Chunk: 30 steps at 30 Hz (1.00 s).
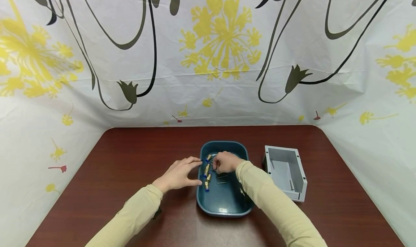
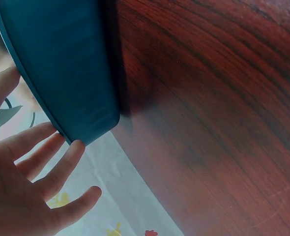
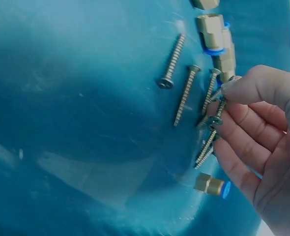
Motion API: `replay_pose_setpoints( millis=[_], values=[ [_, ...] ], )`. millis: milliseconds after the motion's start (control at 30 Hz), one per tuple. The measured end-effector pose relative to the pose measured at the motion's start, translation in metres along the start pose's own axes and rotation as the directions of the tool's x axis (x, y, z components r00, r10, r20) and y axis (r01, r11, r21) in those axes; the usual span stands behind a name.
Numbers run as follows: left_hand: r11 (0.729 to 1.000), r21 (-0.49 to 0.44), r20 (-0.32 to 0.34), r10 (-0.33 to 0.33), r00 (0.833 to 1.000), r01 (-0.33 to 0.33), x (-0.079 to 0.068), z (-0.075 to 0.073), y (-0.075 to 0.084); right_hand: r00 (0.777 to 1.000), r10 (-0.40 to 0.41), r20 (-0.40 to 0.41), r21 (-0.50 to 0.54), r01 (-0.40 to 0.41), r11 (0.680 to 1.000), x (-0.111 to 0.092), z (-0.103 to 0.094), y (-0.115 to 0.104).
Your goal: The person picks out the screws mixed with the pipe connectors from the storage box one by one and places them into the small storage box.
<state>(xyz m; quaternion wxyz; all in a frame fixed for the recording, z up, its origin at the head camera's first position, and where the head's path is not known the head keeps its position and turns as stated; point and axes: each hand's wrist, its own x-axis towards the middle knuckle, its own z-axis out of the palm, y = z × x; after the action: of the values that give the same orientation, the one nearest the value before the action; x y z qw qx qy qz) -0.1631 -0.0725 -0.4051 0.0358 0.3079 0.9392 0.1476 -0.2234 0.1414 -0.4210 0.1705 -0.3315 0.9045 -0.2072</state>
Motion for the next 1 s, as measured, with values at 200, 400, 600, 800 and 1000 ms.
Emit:
replay_pose_setpoints(
  millis=[200, 400, 600, 800, 1000],
  values=[
    [1.0, -0.009, -0.003, 0.004, 1.0, -0.005, 0.0, 0.0, 0.0, 1.0, -0.025, -0.013, 0.034, 0.025, 0.999, -0.002, -0.01, 0.001],
    [1.0, -0.003, -0.009, 0.01, 1.0, -0.01, 0.0, 0.0, 0.0, 0.997, -0.072, -0.041, 0.046, 0.074, 0.996, -0.004, -0.021, 0.001],
    [1.0, -0.005, -0.009, 0.009, 1.0, -0.009, 0.001, 0.0, 0.0, 0.994, -0.09, -0.058, 0.062, 0.093, 0.994, -0.008, -0.034, -0.003],
    [1.0, 0.002, -0.011, 0.013, 1.0, -0.013, 0.0, 0.0, 0.001, 0.993, -0.088, -0.078, 0.058, 0.093, 0.994, -0.01, -0.041, -0.005],
    [1.0, 0.006, -0.002, 0.004, 1.0, -0.004, 0.001, -0.001, 0.001, 0.986, -0.124, -0.115, 0.052, 0.13, 0.99, -0.017, -0.052, -0.004]
  ],
)
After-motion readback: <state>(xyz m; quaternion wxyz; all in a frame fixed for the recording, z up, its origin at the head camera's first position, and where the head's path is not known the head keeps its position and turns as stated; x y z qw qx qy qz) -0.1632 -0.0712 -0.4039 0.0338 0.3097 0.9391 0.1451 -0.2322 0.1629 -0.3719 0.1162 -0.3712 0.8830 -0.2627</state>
